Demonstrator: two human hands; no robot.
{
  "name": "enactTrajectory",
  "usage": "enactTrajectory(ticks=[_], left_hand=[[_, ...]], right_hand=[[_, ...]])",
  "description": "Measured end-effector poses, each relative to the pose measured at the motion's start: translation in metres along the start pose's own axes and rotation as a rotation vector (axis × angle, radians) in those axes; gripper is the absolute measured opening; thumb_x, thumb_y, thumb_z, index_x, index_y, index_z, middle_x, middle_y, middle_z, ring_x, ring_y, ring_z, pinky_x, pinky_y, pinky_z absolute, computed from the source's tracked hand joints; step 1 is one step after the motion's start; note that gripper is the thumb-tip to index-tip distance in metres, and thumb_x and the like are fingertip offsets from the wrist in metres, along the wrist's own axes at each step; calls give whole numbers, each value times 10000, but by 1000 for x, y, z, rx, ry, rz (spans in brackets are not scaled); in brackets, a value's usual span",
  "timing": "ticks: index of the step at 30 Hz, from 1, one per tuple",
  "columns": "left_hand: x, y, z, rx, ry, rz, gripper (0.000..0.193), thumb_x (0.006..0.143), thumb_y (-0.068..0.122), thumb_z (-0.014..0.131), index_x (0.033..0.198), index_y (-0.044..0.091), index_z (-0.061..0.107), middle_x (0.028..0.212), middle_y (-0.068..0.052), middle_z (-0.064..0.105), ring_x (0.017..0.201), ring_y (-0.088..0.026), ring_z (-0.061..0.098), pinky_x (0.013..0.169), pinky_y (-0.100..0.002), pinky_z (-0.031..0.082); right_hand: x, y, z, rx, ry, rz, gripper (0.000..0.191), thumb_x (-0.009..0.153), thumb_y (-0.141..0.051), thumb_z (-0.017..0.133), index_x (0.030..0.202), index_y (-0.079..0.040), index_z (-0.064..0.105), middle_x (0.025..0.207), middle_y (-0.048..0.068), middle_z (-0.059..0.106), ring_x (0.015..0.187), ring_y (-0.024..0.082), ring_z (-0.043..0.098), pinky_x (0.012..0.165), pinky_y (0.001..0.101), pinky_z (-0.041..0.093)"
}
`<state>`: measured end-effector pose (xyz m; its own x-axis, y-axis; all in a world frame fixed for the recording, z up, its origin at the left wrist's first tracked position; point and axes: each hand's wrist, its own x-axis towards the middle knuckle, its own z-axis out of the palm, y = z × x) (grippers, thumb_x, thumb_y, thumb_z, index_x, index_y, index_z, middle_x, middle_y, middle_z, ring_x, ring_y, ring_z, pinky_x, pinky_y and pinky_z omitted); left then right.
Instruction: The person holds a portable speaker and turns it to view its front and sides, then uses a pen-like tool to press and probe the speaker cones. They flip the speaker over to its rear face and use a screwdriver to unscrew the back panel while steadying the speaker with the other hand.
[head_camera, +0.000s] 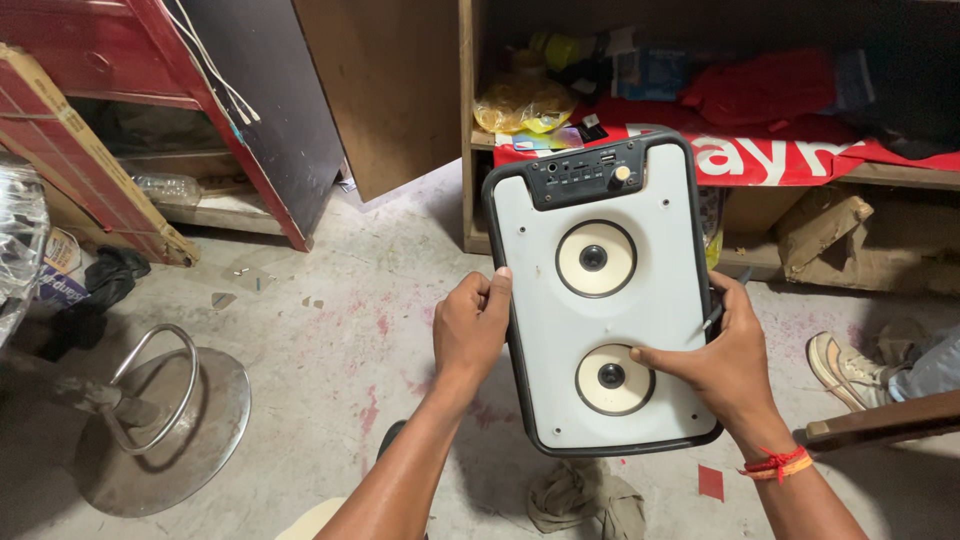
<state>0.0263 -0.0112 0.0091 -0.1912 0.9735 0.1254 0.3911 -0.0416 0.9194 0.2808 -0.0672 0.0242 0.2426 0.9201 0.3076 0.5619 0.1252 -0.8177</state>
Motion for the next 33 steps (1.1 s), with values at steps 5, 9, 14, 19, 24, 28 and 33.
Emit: enactTrajectory(ticks=[5, 9, 14, 19, 24, 28, 33], left_hand=[[-2, 2, -1, -120, -29, -49, 481, 1011, 399, 483, 709, 41, 593, 557, -61, 587, 510, -178, 586, 533, -373, 479], [-2, 3, -2, -166, -55, -76, 450, 1027, 328, 422, 746, 10, 572, 586, -77, 603, 519, -184, 637, 535, -357, 533], [-2, 5, -2, -169, -46, -41, 342, 968, 240, 454, 755, 13, 595, 584, -76, 612, 522, -182, 623, 530, -365, 520], [-2, 1, 0, -144, -58, -83, 405, 1009, 279, 422, 727, 32, 575, 555, -80, 554, 501, -167, 563, 529, -362, 467], [-1, -7, 4, -106, 17, 55, 352, 940, 267, 554, 689, 21, 548, 539, -59, 557, 502, -140, 520, 522, -349, 445], [-1, -9, 6, -2, -9, -5, 465, 830, 473, 749, 693, 64, 574, 495, -32, 536, 469, -154, 503, 501, -356, 436], [1, -12, 6, 30, -28, 22, 584, 676, 607, 849, 716, 92, 578, 512, 8, 554, 480, -139, 543, 494, -341, 461]], right_hand=[[0, 2, 0, -19, 6, -6, 1038, 471, -172, 974, 1358, 44, 479, 1179, 152, 668, 1053, 211, 664, 874, 337, 558], [1, 3, -1, -19, 9, -18, 1036, 471, -169, 975, 1356, 45, 482, 1178, 151, 664, 1051, 212, 660, 877, 336, 555], [0, 3, 0, 11, 9, -15, 1021, 475, -157, 971, 1352, 40, 487, 1180, 146, 660, 1052, 208, 660, 879, 335, 559], [2, 3, -1, -5, 5, 19, 1038, 468, -151, 972, 1357, 37, 471, 1173, 140, 660, 1040, 201, 664, 860, 337, 569], [1, 3, 0, 5, 5, -13, 1020, 474, -161, 973, 1347, 44, 487, 1168, 144, 667, 1042, 205, 664, 875, 338, 558], [0, 3, 0, -16, 2, -28, 1019, 468, -164, 976, 1337, 49, 491, 1162, 148, 669, 1039, 208, 661, 875, 339, 552], [2, 8, 2, 10, -24, 7, 1013, 462, -156, 974, 1335, 39, 497, 1157, 143, 673, 1034, 206, 665, 873, 338, 558]])
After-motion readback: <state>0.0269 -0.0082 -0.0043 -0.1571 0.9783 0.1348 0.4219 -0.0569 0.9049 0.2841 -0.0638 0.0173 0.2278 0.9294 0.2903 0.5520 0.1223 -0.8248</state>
